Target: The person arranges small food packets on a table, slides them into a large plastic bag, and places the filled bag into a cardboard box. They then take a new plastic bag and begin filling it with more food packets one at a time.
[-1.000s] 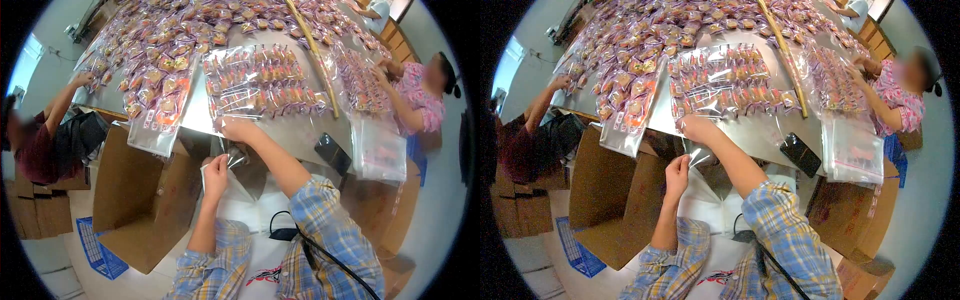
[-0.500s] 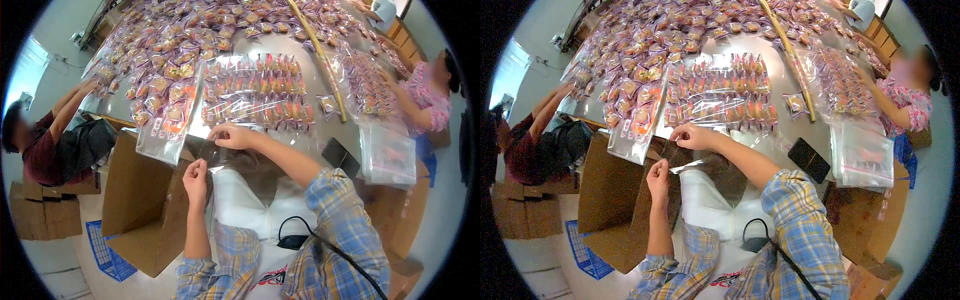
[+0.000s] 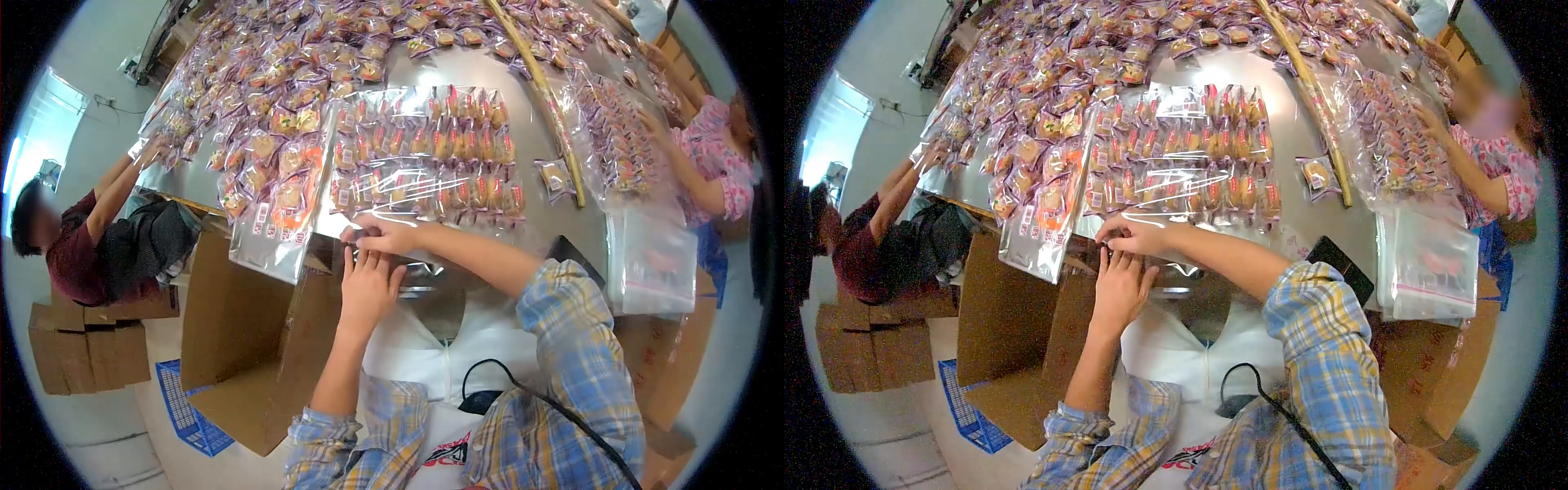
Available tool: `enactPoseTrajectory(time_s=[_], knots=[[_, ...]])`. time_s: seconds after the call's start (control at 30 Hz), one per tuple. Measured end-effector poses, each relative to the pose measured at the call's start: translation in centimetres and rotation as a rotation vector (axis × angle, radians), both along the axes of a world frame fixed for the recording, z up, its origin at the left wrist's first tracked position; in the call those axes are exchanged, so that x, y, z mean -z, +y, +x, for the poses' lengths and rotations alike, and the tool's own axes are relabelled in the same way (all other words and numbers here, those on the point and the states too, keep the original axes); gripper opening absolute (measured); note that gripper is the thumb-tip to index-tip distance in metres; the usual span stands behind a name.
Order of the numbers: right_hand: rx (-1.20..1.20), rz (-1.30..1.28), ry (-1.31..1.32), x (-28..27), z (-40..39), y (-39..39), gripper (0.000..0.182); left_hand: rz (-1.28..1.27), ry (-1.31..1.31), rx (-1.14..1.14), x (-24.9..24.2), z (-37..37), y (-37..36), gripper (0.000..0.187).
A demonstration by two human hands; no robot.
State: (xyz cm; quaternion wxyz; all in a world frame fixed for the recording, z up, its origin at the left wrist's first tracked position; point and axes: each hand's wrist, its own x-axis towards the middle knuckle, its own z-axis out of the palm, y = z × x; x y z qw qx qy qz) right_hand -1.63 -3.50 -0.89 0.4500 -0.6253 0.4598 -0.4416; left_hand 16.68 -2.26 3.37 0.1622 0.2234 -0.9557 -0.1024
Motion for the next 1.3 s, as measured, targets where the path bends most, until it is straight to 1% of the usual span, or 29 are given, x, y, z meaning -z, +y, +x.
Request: enactPoseTrajectory(time_s=[0.03, 0.07, 0.13, 0.2, 0.23, 0.27, 0.33, 0.4, 0.5, 0.53, 0.6, 0.63, 0.67, 0.7, 0.73, 0.77, 0.8, 0.83, 0.87, 0.9, 0.97, 1.0, 1.03, 1.07, 1.1, 1.17, 1.2, 1.3], knots=[[-0.001, -0.004, -0.011, -0.9, -0.4, 0.2, 0.033, 0.045, -0.011, -0.012, 0.1, 0.0, 0.0, 0.040], [-0.002, -0.004, -0.028, -1.7, -0.5, 0.6, 0.033, 0.096, -0.081, -0.004, 0.2, 0.2, -0.3, 0.042], [-0.022, -0.046, -0.091, -1.2, -0.9, 0.4, 0.032, 0.124, -0.124, 0.000, -0.3, 0.1, -0.4, 0.041], [-0.022, -0.110, -0.024, -1.4, -1.7, 0.0, 0.030, 0.160, -0.177, -0.001, -0.9, -0.2, -0.9, 0.042], [-0.021, -0.144, 0.007, -1.4, -2.1, -0.2, 0.030, 0.149, -0.159, 0.001, -0.7, -0.2, -0.9, 0.043], [-0.044, -0.092, 0.077, -1.5, -2.5, -0.3, 0.032, 0.140, -0.144, 0.003, -0.4, -0.2, -0.9, 0.044], [0.031, 0.025, 0.020, -1.1, -2.5, -0.5, 0.037, 0.120, -0.143, 0.013, 0.0, -0.1, -1.0, 0.046], [0.060, 0.051, -0.020, -0.9, -2.5, -0.6, 0.039, 0.092, -0.169, 0.023, 0.1, 0.1, -1.1, 0.049], [0.034, -0.052, -0.053, -1.5, -2.5, -0.9, 0.042, 0.038, -0.150, 0.022, 0.0, 0.0, -0.9, 0.050], [0.008, 0.071, 0.010, -2.2, -2.6, -0.8, 0.043, 0.035, -0.139, 0.039, -0.3, 0.1, -0.9, 0.048], [0.078, -0.077, 0.082, -2.1, -1.2, 0.0, 0.045, 0.022, -0.112, 0.068, -1.1, 0.3, -1.0, 0.045], [0.115, -0.155, 0.127, -1.5, -0.8, 0.3, 0.046, 0.029, 0.047, 0.030, -1.2, 0.8, -1.3, 0.043], [0.127, -0.217, 0.272, -0.4, -0.8, 0.2, 0.048, 0.038, 0.204, 0.002, -1.2, 1.8, -1.5, 0.041], [0.146, -0.063, 0.059, -1.5, -0.2, 1.6, 0.042, 0.055, 0.350, -0.020, -1.7, 2.2, -1.6, 0.039], [0.163, -0.163, 0.140, -1.2, -0.5, 1.7, 0.039, -0.023, 0.512, -0.227, -1.8, 2.1, -1.5, 0.035], [0.179, -0.258, 0.222, -0.8, -0.7, 1.8, 0.036, 0.035, 0.509, -0.330, -1.9, 1.7, -1.9, 0.032], [0.229, -0.254, 0.238, -0.9, -0.4, 1.7, 0.031, 0.093, 0.505, -0.436, -2.1, 1.2, -2.8, 0.031], [0.220, -0.131, 0.173, -2.4, -0.2, 1.8, 0.033, 0.147, 0.503, -0.547, -2.4, 1.0, -3.9, 0.034], [0.236, -0.165, 0.163, -1.6, 0.0, 1.2, 0.033, 0.600, 0.182, -0.513, -2.6, 1.8, -6.1, 0.041], [0.251, -0.206, 0.155, -0.5, 0.2, 0.4, 0.034, 0.610, 0.228, -0.425, 0.6, 2.2, -7.9, 0.037], [0.299, -0.222, 0.219, -0.4, 0.8, -0.3, 0.036, 0.836, 0.302, -0.437, -0.6, 1.5, -7.5, 0.034], [0.309, -0.267, 0.278, -0.1, 0.8, -0.7, 0.036, 0.880, 0.345, -0.433, -0.1, 1.5, -7.8, 0.033], [0.326, -0.235, 0.230, -0.1, 1.1, -0.6, 0.037, 0.930, 0.384, -0.432, 0.8, 1.6, -7.9, 0.033], [0.339, -0.233, 0.242, -0.1, 1.4, -0.6, 0.037, 0.982, 0.421, -0.439, 1.7, 1.9, -7.7, 0.032], [0.348, -0.233, 0.257, 0.1, 1.6, -0.7, 0.037, 0.966, 0.398, -0.438, 1.4, 2.0, -7.1, 0.032], [0.334, -0.319, 0.160, 1.5, 1.9, -1.5, 0.037, 0.927, 0.361, -0.432, 0.2, 2.0, -6.1, 0.032], [0.327, -0.361, 0.110, 1.1, 2.3, -1.4, 0.037, 0.954, 0.389, -0.423, 0.3, 2.2, -5.9, 0.032], [0.354, -0.184, 0.245, -0.1, 3.0, -0.9, 0.038, 0.944, 0.374, -0.393, 0.1, 3.0, -5.7, 0.032]])
